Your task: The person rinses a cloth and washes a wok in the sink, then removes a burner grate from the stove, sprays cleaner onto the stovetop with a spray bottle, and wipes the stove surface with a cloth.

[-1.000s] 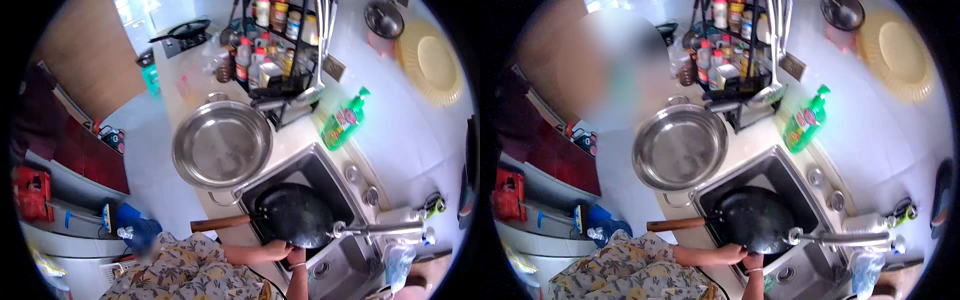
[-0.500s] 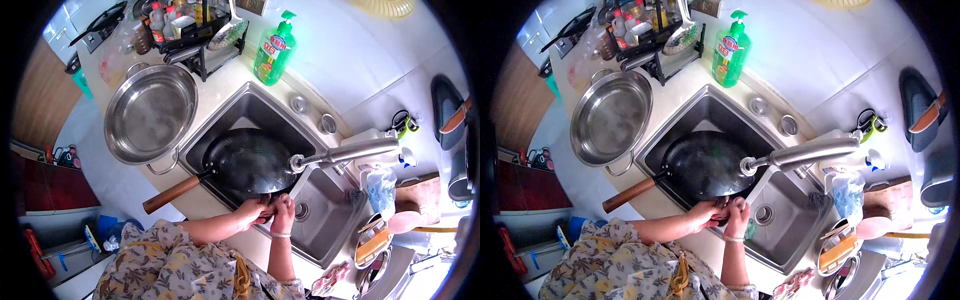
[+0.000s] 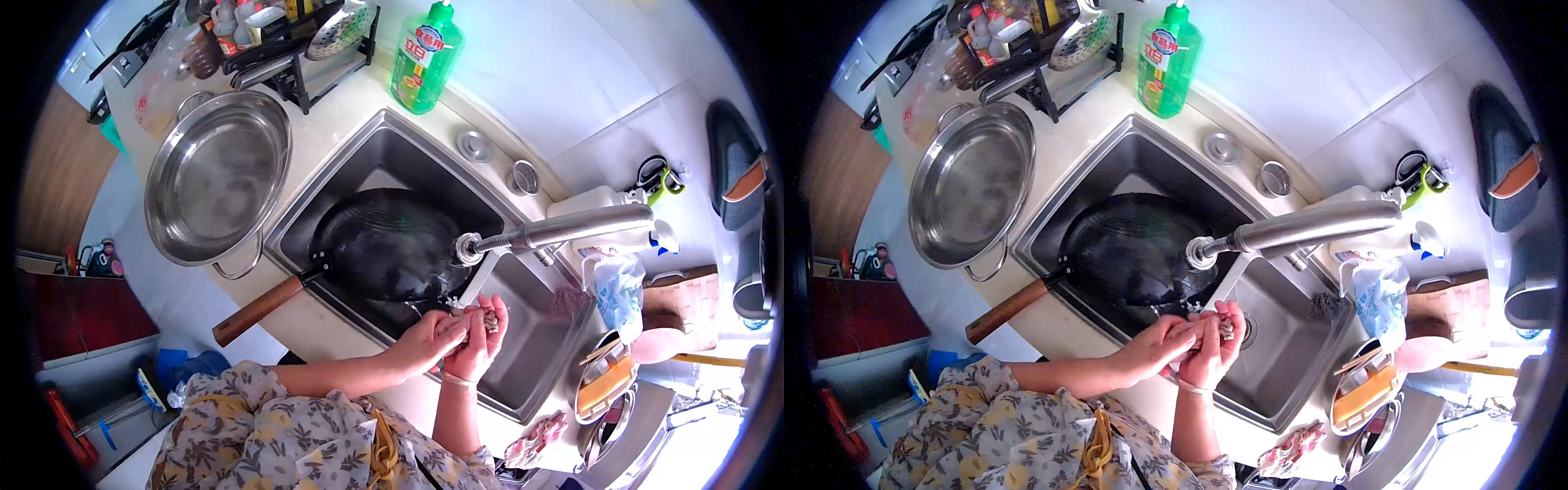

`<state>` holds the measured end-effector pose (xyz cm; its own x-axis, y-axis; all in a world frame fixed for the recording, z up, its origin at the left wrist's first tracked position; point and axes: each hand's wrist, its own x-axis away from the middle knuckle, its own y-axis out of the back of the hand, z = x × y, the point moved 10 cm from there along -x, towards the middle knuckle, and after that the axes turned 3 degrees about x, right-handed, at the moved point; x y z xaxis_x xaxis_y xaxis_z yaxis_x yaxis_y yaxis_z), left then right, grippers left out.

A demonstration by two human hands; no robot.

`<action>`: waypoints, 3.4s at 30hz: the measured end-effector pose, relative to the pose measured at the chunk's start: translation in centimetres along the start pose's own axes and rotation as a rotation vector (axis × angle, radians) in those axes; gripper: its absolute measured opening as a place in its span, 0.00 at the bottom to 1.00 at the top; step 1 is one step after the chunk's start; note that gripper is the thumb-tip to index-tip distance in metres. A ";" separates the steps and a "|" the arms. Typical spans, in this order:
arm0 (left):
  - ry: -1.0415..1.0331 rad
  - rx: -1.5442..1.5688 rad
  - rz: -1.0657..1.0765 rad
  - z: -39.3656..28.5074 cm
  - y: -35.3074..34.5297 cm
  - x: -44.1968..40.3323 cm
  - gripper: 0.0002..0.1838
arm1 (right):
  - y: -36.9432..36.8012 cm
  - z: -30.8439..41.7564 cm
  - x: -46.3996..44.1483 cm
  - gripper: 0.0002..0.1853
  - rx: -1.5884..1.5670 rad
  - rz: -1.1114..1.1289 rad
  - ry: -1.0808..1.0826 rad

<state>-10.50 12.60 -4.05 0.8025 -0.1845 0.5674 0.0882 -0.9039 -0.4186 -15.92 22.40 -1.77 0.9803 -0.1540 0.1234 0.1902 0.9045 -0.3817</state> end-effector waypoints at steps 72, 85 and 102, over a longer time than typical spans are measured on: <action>-1.272 0.966 -0.819 -15.9 74.5 58.4 0.13 | -71.8 -30.6 43.1 0.04 0.402 1.206 -0.543; -1.168 0.935 -0.998 -17.6 96.1 65.8 0.12 | -97.2 -42.4 62.8 0.18 0.301 2.005 -0.362; -0.841 0.026 -0.672 -36.8 129.5 66.0 0.14 | -123.1 -49.9 49.3 0.10 0.765 0.880 0.362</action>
<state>32.23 -130.85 5.26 0.7325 0.6804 0.0209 0.6668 -0.7109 -0.2237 11.67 -116.38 5.55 0.7404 0.6372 -0.2140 -0.5063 0.7380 0.4461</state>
